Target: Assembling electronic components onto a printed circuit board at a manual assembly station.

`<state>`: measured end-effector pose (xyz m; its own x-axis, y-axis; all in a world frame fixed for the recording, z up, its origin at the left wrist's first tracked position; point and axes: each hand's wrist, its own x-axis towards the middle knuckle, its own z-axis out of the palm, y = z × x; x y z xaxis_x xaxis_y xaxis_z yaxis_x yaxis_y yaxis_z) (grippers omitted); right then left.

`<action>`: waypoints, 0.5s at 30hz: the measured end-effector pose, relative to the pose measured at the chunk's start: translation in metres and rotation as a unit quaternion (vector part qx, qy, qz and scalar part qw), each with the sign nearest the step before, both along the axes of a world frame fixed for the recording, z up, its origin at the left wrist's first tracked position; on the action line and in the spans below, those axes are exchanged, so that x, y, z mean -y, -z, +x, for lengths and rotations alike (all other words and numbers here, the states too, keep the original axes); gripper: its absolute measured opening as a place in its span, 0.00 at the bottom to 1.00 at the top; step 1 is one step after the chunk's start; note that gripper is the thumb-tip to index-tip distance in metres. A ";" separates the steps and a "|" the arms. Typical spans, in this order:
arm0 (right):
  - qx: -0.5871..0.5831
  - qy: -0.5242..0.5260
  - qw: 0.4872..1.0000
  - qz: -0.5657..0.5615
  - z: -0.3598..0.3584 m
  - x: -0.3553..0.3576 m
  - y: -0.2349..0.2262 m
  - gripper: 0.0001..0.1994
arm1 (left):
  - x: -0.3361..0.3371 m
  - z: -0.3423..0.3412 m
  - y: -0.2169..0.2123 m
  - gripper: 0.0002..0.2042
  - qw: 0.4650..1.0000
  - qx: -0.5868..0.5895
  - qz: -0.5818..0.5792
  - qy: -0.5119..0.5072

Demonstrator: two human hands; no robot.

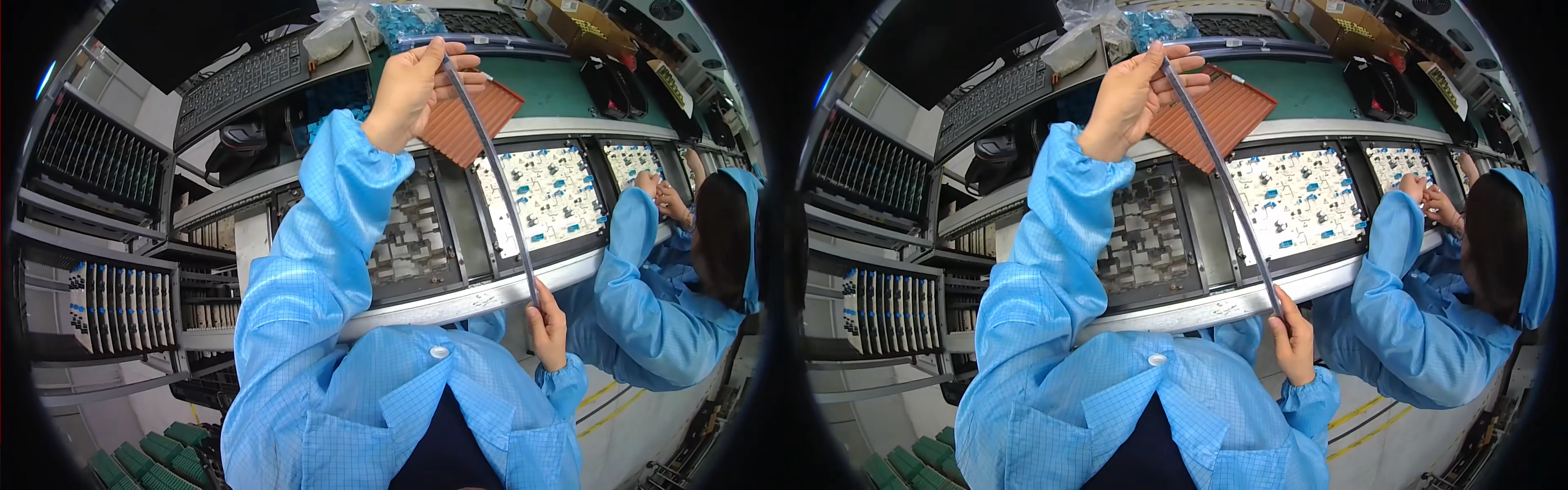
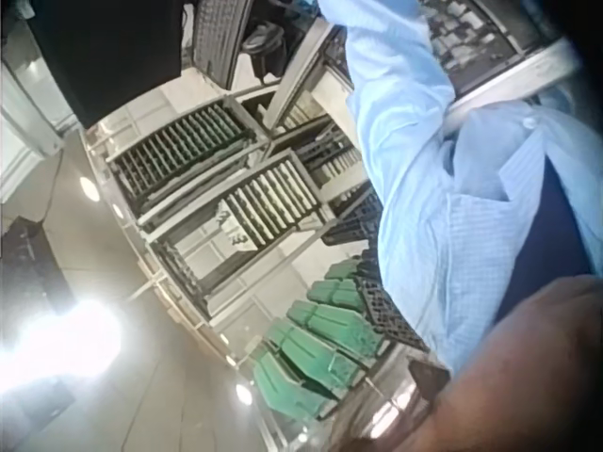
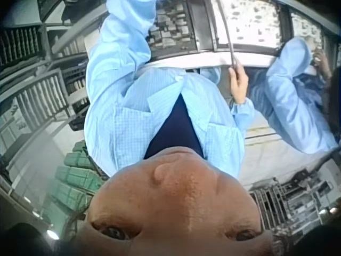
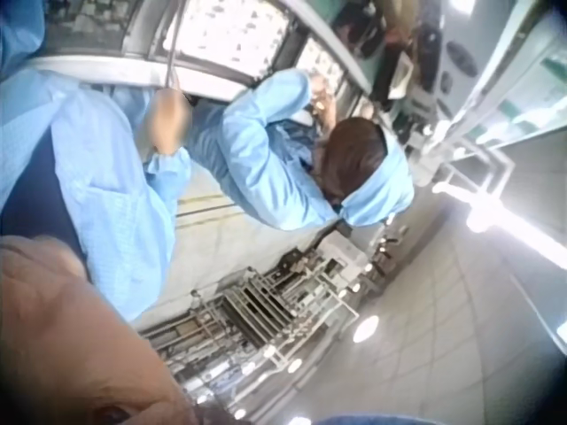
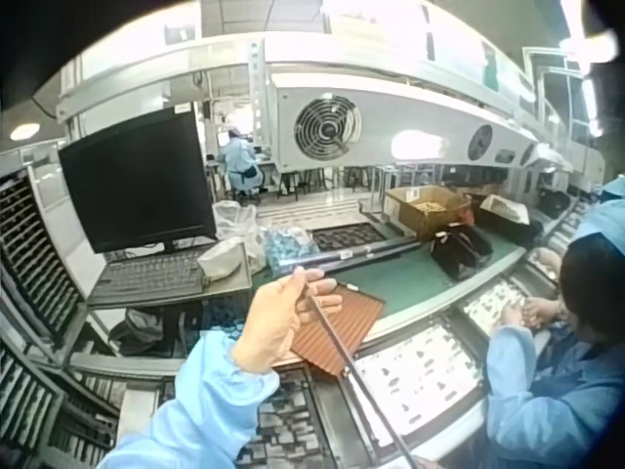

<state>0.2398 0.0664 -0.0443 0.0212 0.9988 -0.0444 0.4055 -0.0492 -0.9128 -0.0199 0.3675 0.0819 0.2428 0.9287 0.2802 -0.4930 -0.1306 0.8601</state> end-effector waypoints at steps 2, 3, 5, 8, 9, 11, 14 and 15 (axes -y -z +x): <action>0.028 -0.003 0.999 0.043 0.000 -0.002 0.008 0.24 | -0.005 -0.009 0.001 0.22 0.998 -0.070 0.002 -0.010; 0.059 -0.008 0.994 0.092 0.000 -0.005 0.010 0.24 | -0.004 -0.012 -0.001 0.21 0.990 -0.136 0.010 -0.020; 0.065 -0.006 0.993 0.096 -0.001 -0.008 0.007 0.23 | 0.002 -0.012 -0.007 0.20 0.977 -0.204 0.011 -0.067; 0.096 0.015 0.990 0.098 0.003 -0.005 0.006 0.23 | 0.000 -0.017 -0.009 0.21 0.964 -0.261 -0.011 -0.048; 0.096 0.017 0.990 0.097 0.002 -0.005 0.006 0.23 | -0.003 -0.019 -0.007 0.21 0.964 -0.261 -0.011 -0.046; 0.125 0.013 0.982 0.139 -0.001 -0.006 0.004 0.24 | -0.008 -0.023 -0.001 0.21 0.965 -0.258 -0.044 -0.003; 0.137 0.014 0.984 0.114 0.000 -0.002 0.004 0.25 | -0.015 -0.025 0.009 0.20 0.964 -0.243 -0.105 0.004; 0.139 0.018 0.984 0.113 0.000 0.000 0.004 0.25 | -0.017 -0.022 0.013 0.19 0.962 -0.236 -0.134 0.000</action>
<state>0.2397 0.0662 -0.0480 0.0373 0.9809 0.1911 0.6422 0.1230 -0.7566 -0.0423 0.3845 0.0686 0.2847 0.9522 -0.1106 -0.0384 0.1267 0.9912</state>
